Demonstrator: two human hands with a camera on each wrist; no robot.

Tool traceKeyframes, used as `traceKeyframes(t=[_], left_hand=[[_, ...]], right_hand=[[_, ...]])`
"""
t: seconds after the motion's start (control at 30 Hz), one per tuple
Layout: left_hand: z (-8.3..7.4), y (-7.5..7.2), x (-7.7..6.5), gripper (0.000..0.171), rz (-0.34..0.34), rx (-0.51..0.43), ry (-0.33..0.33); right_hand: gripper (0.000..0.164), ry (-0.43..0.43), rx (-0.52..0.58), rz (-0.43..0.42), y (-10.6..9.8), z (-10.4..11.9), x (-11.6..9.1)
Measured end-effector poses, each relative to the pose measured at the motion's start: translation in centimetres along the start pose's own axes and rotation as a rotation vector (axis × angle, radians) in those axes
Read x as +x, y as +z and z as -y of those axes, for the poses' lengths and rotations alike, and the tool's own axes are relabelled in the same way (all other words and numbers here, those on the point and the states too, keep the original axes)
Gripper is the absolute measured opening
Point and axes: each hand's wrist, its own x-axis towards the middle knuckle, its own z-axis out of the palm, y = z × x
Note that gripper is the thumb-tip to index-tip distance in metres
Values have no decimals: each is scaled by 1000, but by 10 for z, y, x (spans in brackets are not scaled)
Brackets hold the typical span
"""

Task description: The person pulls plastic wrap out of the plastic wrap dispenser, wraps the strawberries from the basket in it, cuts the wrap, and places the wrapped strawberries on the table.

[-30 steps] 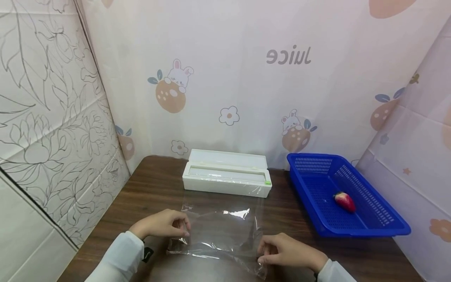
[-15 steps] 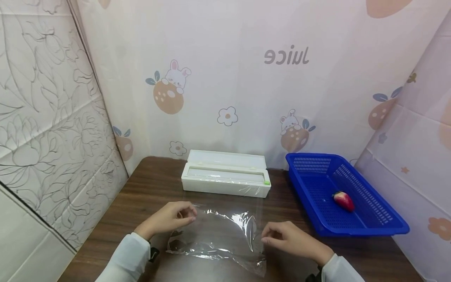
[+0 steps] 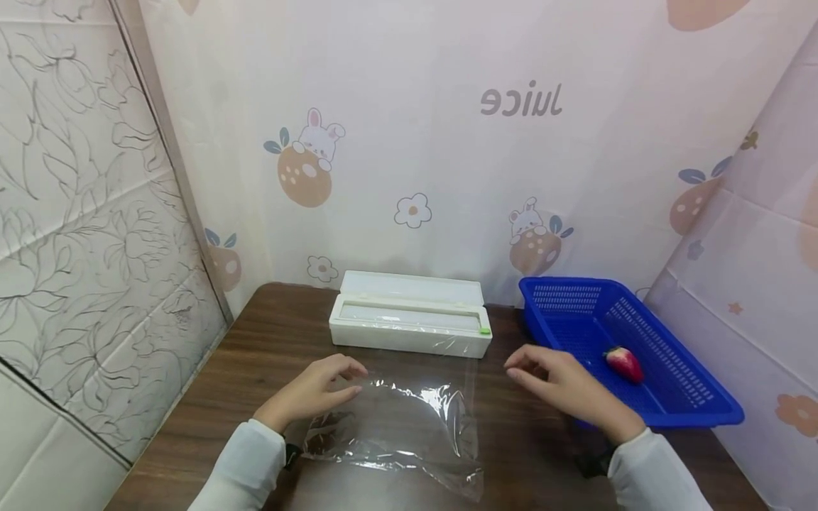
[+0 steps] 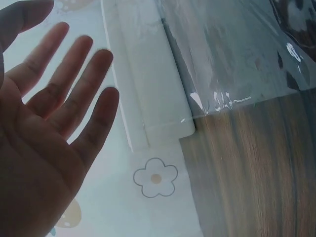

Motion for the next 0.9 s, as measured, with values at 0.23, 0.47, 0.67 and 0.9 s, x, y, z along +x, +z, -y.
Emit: traceKeyframes(t=[0.23, 0.47, 0.67, 0.9], left_hand=[[1, 2, 2, 37, -11, 123, -16], [3, 0, 2, 41, -22, 161, -55], [9, -5, -3, 42, -47, 172, -109], [14, -11, -8, 41, -70, 163, -88]], right_hand=[[14, 112, -143, -73, -36, -24, 4], [29, 201, -158, -45, -58, -57, 13], [37, 290, -159, 0, -71, -86, 16], [45, 359, -160, 11, -80, -115, 14]])
